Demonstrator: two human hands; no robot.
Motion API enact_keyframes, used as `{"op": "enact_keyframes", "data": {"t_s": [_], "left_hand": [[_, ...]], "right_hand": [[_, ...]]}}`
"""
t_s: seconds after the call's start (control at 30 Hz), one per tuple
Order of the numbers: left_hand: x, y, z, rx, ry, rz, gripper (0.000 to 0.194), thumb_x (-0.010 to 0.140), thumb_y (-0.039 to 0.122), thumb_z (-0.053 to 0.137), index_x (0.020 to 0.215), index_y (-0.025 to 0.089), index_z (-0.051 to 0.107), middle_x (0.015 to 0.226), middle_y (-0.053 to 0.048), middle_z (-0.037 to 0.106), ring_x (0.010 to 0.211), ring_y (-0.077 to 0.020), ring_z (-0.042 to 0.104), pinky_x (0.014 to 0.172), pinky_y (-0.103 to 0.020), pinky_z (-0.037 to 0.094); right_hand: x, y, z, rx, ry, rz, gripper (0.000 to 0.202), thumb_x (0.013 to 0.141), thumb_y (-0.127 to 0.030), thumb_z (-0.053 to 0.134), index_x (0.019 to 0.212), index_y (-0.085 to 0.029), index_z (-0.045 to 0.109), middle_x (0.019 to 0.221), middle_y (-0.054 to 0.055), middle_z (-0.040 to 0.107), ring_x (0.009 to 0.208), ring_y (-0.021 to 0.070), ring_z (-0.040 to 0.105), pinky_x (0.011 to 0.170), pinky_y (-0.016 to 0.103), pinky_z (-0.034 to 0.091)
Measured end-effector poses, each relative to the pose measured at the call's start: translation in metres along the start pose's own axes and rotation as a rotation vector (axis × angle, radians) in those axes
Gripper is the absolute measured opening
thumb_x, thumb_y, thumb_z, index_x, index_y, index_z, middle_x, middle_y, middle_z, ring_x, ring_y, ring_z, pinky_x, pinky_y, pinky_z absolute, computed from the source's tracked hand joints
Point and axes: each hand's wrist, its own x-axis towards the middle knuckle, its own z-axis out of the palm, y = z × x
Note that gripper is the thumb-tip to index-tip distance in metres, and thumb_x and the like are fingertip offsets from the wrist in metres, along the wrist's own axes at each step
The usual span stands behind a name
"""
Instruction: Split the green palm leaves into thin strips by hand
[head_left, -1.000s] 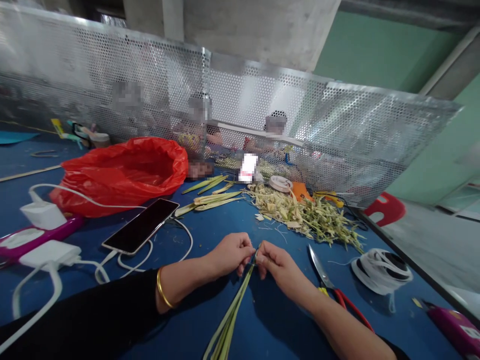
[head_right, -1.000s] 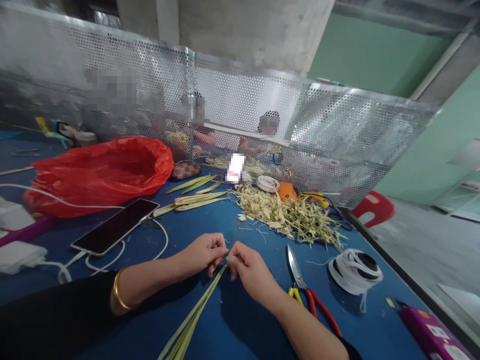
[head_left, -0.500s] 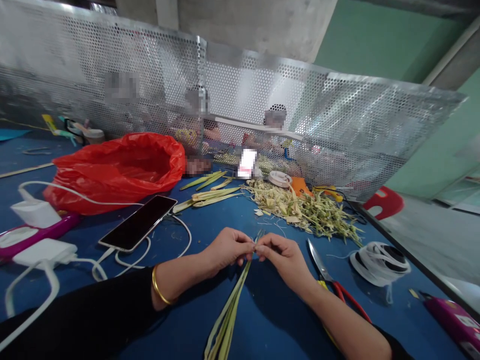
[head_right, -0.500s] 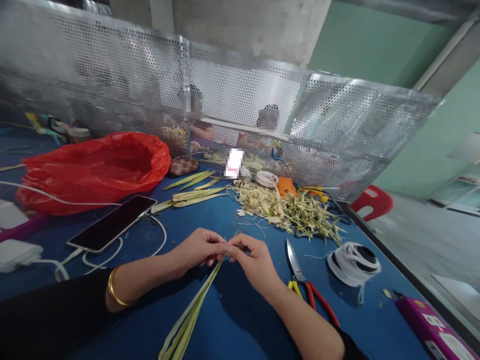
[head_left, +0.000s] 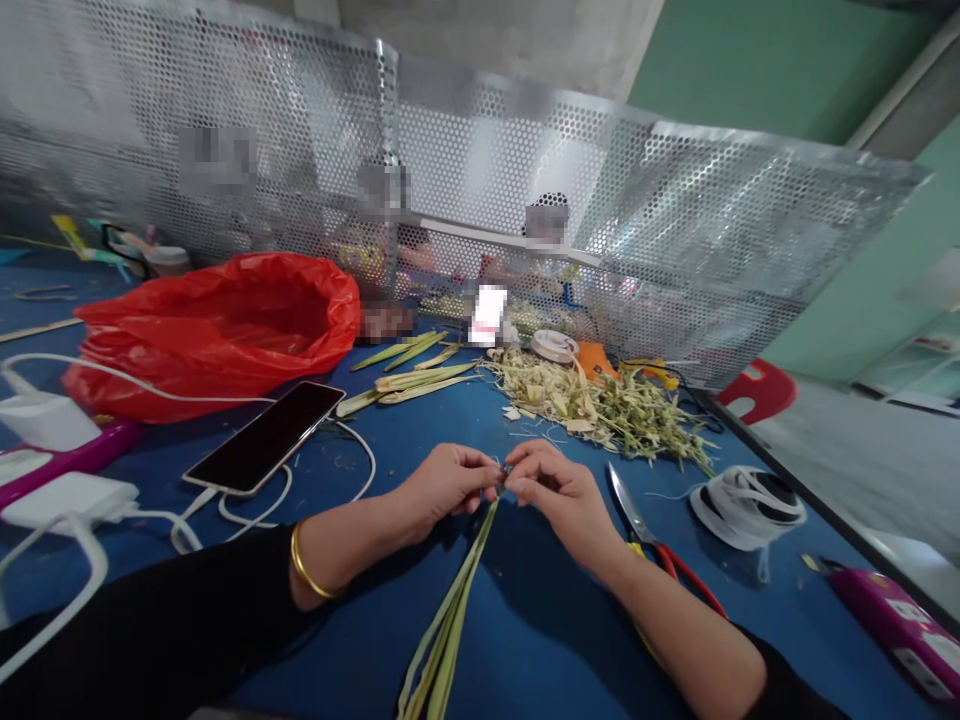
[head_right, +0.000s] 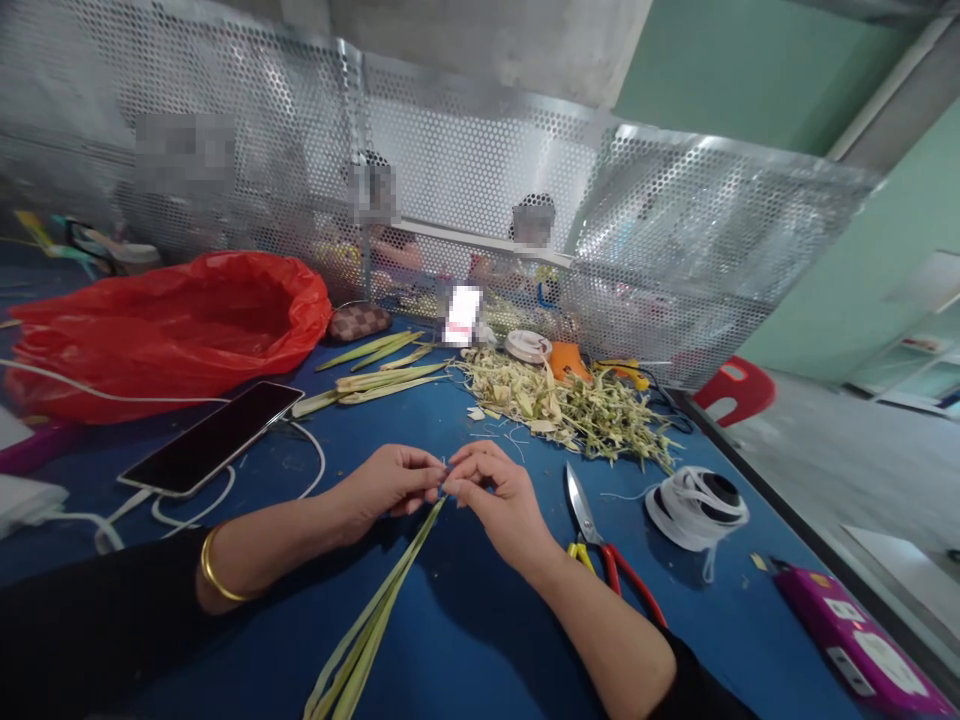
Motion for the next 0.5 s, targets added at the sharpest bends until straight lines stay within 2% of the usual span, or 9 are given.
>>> {"op": "enact_keyframes", "data": {"t_s": [0.13,0.17,0.23,0.3,0.37,0.5], "left_hand": [[-0.004,0.001,0.004,0.162,-0.079,0.086,0.023,0.067,0.035,0.060,0.058,0.014,0.061,0.051,0.002,0.052,0.041,-0.0054,0.037,0.041,-0.020,0.022],[-0.005,0.002,0.005,0.201,-0.118,0.109,0.023,0.068,0.034,0.059,0.059,0.014,0.062,0.049,0.003,0.050,0.041,-0.0057,0.036,0.041,-0.020,0.023],[-0.007,0.002,0.005,0.253,-0.186,0.133,0.021,0.069,0.032,0.056,0.067,0.014,0.067,0.048,0.004,0.046,0.041,-0.0064,0.035,0.042,-0.020,0.023],[-0.008,0.002,0.005,0.281,-0.222,0.147,0.023,0.069,0.031,0.056,0.078,0.015,0.070,0.050,0.004,0.047,0.043,-0.0068,0.035,0.043,-0.020,0.024],[-0.007,0.001,0.005,0.310,-0.197,0.171,0.025,0.070,0.033,0.056,0.079,0.015,0.072,0.052,0.004,0.047,0.045,-0.0069,0.035,0.044,-0.020,0.025],[-0.005,-0.001,0.004,0.315,-0.094,0.190,0.029,0.073,0.040,0.056,0.069,0.014,0.069,0.051,0.004,0.048,0.045,-0.0068,0.036,0.045,-0.020,0.026]], "right_hand": [[0.000,-0.003,0.000,-0.021,-0.005,-0.029,0.017,0.077,-0.024,0.064,0.060,-0.020,0.063,0.066,0.005,0.060,0.100,0.0228,0.055,0.072,0.030,0.046],[0.000,-0.003,0.001,-0.020,-0.007,-0.024,0.017,0.076,-0.025,0.064,0.060,-0.020,0.063,0.063,0.004,0.059,0.096,0.0225,0.056,0.070,0.030,0.046],[0.000,-0.001,0.001,-0.003,-0.006,0.025,0.016,0.075,-0.027,0.065,0.062,-0.019,0.064,0.075,0.005,0.062,0.076,0.0174,0.059,0.060,0.027,0.046],[0.001,0.002,0.002,0.029,-0.008,0.080,0.016,0.075,-0.031,0.065,0.065,-0.018,0.063,0.090,0.005,0.061,0.054,0.0087,0.051,0.049,0.025,0.043],[0.001,0.005,0.002,0.042,-0.023,0.114,0.018,0.075,-0.034,0.065,0.069,-0.017,0.062,0.086,0.002,0.061,0.047,0.0054,0.046,0.046,0.023,0.041],[0.002,0.007,0.000,0.048,-0.096,0.179,0.019,0.081,-0.035,0.058,0.088,-0.018,0.058,0.068,-0.003,0.056,0.049,0.0074,0.050,0.049,0.022,0.042]]}}
